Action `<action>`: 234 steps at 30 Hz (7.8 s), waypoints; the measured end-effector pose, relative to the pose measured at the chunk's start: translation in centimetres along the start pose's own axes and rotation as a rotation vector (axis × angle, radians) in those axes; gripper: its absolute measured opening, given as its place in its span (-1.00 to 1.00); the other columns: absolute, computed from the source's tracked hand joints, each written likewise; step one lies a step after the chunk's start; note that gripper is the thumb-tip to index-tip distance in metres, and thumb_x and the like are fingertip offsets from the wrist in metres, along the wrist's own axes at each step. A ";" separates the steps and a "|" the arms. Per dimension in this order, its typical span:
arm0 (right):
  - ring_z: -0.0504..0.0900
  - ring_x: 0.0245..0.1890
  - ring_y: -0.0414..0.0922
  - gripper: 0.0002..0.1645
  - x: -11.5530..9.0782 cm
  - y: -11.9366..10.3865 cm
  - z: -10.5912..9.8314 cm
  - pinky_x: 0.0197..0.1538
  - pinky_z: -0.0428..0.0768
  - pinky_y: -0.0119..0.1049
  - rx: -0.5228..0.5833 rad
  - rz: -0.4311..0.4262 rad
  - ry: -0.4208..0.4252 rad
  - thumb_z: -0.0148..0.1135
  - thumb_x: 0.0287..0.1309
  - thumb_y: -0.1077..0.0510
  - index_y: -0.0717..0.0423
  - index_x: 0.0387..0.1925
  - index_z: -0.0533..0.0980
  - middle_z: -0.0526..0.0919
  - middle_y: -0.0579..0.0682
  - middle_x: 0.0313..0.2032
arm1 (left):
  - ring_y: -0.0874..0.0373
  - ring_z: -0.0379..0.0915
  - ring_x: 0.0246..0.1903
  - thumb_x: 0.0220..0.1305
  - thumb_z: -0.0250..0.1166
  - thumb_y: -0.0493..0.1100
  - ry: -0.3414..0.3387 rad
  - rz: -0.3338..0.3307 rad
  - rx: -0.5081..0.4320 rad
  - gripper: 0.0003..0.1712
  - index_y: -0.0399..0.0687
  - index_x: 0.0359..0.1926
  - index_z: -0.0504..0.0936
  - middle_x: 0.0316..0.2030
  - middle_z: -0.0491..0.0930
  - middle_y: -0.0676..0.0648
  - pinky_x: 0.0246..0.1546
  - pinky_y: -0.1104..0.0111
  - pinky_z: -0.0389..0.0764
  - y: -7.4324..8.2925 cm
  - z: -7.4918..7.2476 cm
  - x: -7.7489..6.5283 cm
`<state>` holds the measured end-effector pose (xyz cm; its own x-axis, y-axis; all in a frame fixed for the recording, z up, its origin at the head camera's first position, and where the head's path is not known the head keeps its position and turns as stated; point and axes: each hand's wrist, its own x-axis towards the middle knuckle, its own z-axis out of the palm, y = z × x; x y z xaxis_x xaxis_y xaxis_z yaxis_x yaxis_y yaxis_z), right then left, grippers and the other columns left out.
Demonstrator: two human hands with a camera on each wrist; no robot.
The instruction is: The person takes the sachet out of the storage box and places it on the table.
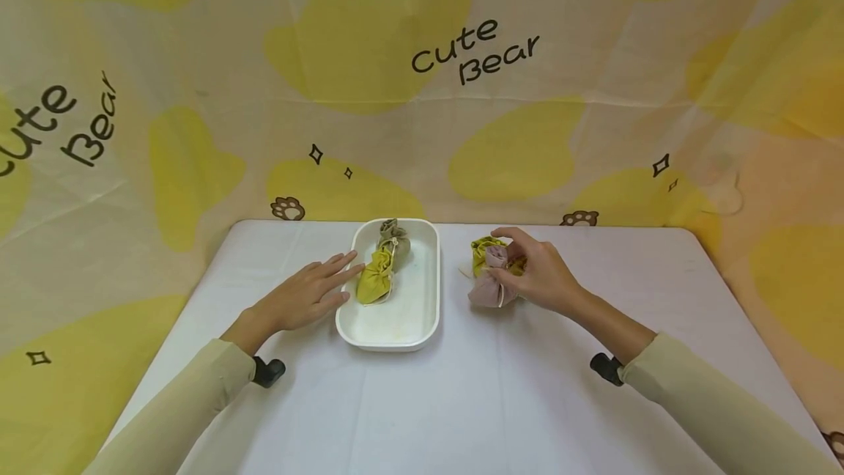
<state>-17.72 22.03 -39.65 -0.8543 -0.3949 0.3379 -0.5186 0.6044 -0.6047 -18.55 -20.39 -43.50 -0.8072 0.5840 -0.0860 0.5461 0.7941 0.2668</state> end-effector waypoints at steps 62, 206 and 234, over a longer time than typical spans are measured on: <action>0.67 -0.01 -0.04 -0.30 5.2 -5.9 2.7 0.09 0.61 -0.05 0.020 -0.069 -0.178 0.50 0.07 0.19 0.15 0.25 0.44 0.67 0.06 0.04 | -0.02 -0.15 0.53 0.53 -0.09 0.21 0.003 0.007 0.000 -0.34 0.23 0.55 0.14 0.57 -0.12 0.09 0.45 -0.07 0.05 -0.3 0.1 -0.1; 0.66 -0.14 0.06 -0.28 10.5 -5.5 1.1 -0.08 0.65 -0.05 0.028 0.036 -0.103 0.38 0.20 0.29 0.04 0.36 0.36 0.66 0.20 0.00 | -0.03 -0.10 0.52 0.54 -0.13 0.22 0.025 0.060 -0.001 -0.33 0.19 0.56 0.11 0.57 -0.07 0.03 0.43 -0.07 0.11 -0.6 0.1 -0.1; 0.65 -0.12 0.10 -0.28 9.6 -2.8 2.5 -0.15 0.68 -0.09 -0.015 0.158 -0.127 0.36 0.18 0.36 0.10 0.34 0.35 0.65 0.25 -0.01 | 0.00 -0.13 0.53 0.55 -0.15 0.23 0.026 0.055 0.006 -0.32 0.24 0.57 0.07 0.57 -0.09 0.06 0.44 -0.06 0.08 -0.7 0.4 -0.1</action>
<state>-24.36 14.80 -36.48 -0.9144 -0.3779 0.1453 -0.3797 0.6754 -0.6322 -18.77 -20.96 -44.10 -0.7814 0.6224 -0.0458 0.5913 0.7618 0.2645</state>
